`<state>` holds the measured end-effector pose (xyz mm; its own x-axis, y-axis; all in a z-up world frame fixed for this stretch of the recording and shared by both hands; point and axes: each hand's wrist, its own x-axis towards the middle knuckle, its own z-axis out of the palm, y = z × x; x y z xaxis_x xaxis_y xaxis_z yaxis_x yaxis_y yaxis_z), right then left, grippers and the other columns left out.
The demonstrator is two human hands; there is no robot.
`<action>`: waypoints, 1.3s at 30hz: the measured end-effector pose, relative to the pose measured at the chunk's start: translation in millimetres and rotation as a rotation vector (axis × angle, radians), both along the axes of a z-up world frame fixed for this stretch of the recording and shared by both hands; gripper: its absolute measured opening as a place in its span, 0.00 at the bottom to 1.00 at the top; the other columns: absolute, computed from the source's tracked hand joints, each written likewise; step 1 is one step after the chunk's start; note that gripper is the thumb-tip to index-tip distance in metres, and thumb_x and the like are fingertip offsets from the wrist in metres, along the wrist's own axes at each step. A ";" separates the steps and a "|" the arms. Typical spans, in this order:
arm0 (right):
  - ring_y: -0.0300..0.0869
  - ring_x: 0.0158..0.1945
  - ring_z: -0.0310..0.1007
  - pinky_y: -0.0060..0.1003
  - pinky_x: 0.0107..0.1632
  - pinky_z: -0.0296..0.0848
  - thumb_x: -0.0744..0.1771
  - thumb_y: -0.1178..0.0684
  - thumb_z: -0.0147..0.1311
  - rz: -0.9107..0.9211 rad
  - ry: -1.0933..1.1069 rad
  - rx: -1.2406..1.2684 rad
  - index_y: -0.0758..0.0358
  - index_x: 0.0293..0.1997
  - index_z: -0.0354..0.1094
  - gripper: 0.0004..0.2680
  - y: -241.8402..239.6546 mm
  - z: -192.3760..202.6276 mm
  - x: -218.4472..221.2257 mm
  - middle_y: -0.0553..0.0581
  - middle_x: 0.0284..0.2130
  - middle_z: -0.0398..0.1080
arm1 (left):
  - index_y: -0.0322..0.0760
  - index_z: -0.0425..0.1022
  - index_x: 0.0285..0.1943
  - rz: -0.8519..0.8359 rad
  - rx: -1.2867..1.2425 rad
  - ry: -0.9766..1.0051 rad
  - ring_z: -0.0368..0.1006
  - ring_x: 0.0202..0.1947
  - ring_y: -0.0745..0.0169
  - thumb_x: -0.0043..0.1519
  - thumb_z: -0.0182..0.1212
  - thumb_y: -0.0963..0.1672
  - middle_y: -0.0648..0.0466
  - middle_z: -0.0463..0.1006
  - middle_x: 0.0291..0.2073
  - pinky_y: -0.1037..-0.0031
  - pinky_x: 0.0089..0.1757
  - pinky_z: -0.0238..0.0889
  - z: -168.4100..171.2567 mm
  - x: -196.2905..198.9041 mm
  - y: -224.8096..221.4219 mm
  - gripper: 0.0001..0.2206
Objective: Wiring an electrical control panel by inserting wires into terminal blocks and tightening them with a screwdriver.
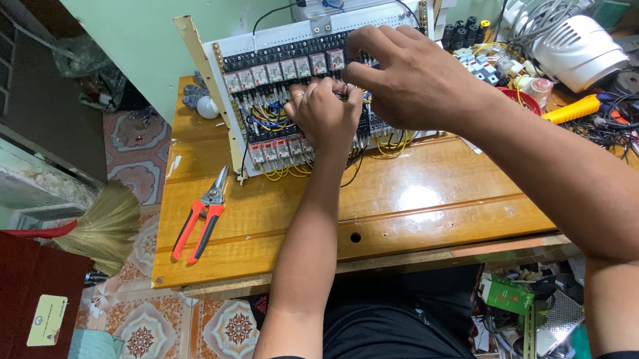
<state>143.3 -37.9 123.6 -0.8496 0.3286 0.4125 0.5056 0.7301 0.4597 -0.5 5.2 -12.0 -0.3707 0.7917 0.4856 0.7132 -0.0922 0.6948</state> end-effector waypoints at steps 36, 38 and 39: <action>0.58 0.45 0.73 0.47 0.46 0.74 0.66 0.68 0.61 0.296 0.488 -0.202 0.76 0.50 0.66 0.10 -33.3 5.7 45.9 0.73 0.45 0.71 | 0.52 0.80 0.27 0.110 0.063 0.056 0.69 0.46 0.51 0.54 0.71 0.50 0.61 0.84 0.34 0.57 0.48 0.54 -4.7 4.7 6.4 0.07; 0.58 0.45 0.73 0.47 0.46 0.75 0.69 0.65 0.60 0.264 0.495 -0.191 0.75 0.52 0.63 0.10 -37.4 -0.3 69.2 0.73 0.44 0.71 | 0.52 0.80 0.27 0.107 0.052 0.059 0.69 0.47 0.50 0.54 0.71 0.50 0.61 0.84 0.34 0.57 0.48 0.54 -5.1 4.6 6.6 0.07; 0.58 0.44 0.74 0.47 0.45 0.75 0.71 0.61 0.60 0.234 0.500 -0.179 0.74 0.54 0.61 0.11 -39.4 -2.8 81.1 0.73 0.44 0.72 | 0.53 0.79 0.27 0.108 0.043 0.061 0.69 0.47 0.50 0.54 0.71 0.51 0.61 0.84 0.34 0.56 0.49 0.54 -4.8 4.8 7.1 0.08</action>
